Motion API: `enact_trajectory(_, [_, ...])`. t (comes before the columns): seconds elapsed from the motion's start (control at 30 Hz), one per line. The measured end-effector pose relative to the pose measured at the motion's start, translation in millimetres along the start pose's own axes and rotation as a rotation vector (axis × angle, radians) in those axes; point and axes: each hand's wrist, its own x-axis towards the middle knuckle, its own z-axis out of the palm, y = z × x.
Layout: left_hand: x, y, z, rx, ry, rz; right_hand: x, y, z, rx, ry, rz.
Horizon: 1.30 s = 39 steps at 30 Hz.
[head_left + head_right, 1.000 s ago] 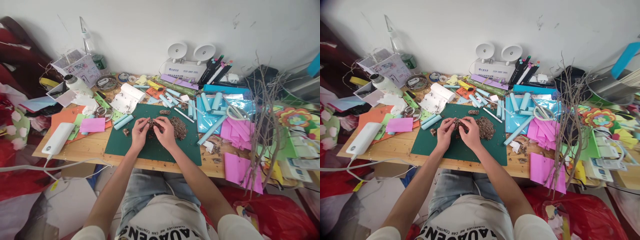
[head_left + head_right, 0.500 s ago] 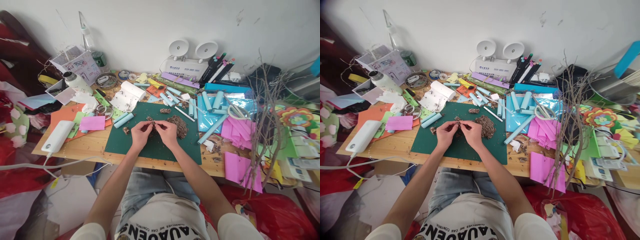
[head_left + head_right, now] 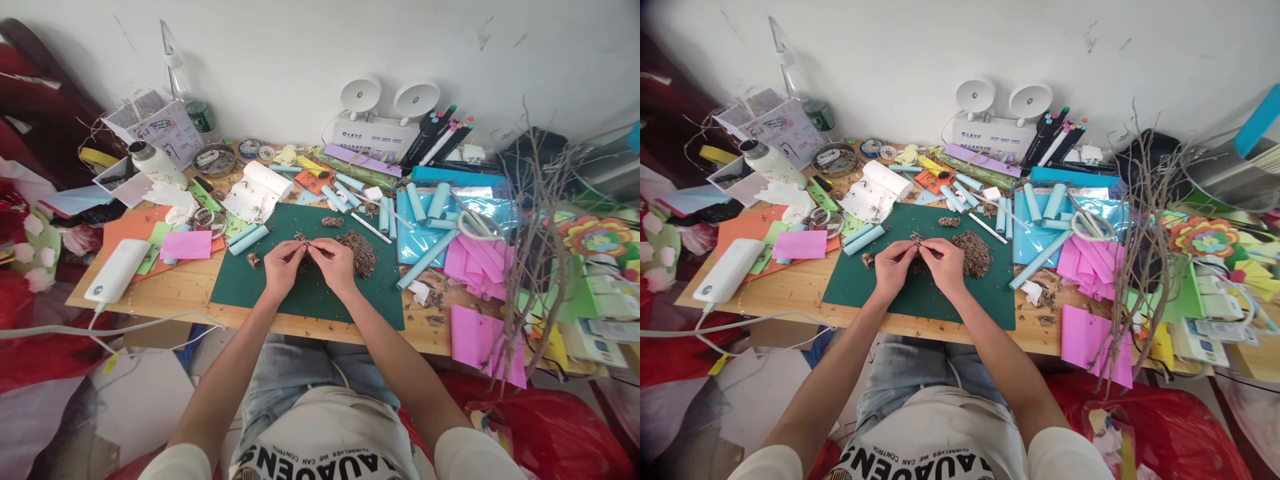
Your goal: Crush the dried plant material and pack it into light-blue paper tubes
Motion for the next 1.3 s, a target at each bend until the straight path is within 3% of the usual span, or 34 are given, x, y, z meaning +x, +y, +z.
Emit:
enact_trajectory(0.27, [2, -6, 6.0, -0.226, 0.084, -0.223, 6, 14, 8, 0.225, 0.131, 0.251])
enact_trajectory(0.33, [3, -5, 4.8, -0.247, 0.071, -0.220, 6, 13, 6, 0.209, 0.112, 0.199])
enact_trajectory(0.5, [3, 1, -0.8, -0.143, -0.015, -0.090, 2, 3, 0, -0.012, -0.025, -0.088])
enact_trajectory(0.63, [3, 0, -2.6, -0.125, -0.044, -0.085, -1, 1, 0, -0.227, -0.010, -0.239])
enact_trajectory(0.73, [4, -3, -2.8, -0.138, -0.045, -0.171, -2, 1, 2, -0.237, -0.001, -0.252])
enact_trajectory(0.87, [5, -4, -2.8, -0.141, -0.038, -0.195, -2, 2, 2, -0.136, 0.017, -0.143])
enact_trajectory(0.97, [5, -2, -5.7, -0.069, -0.013, -0.157, -1, 1, -1, -0.166, -0.003, -0.166])
enact_trajectory(1.07, [4, 2, -14.0, 0.150, -0.007, -0.017, -2, -2, -5, -0.272, -0.129, -0.244])
enact_trajectory(1.17, [1, 7, -24.5, 0.354, -0.085, 0.120, -2, -5, -10, -0.301, -0.221, -0.209])
enact_trajectory(1.3, [-8, 10, -32.6, 0.477, -0.212, 0.141, 1, -3, -13, -0.205, -0.262, -0.129])
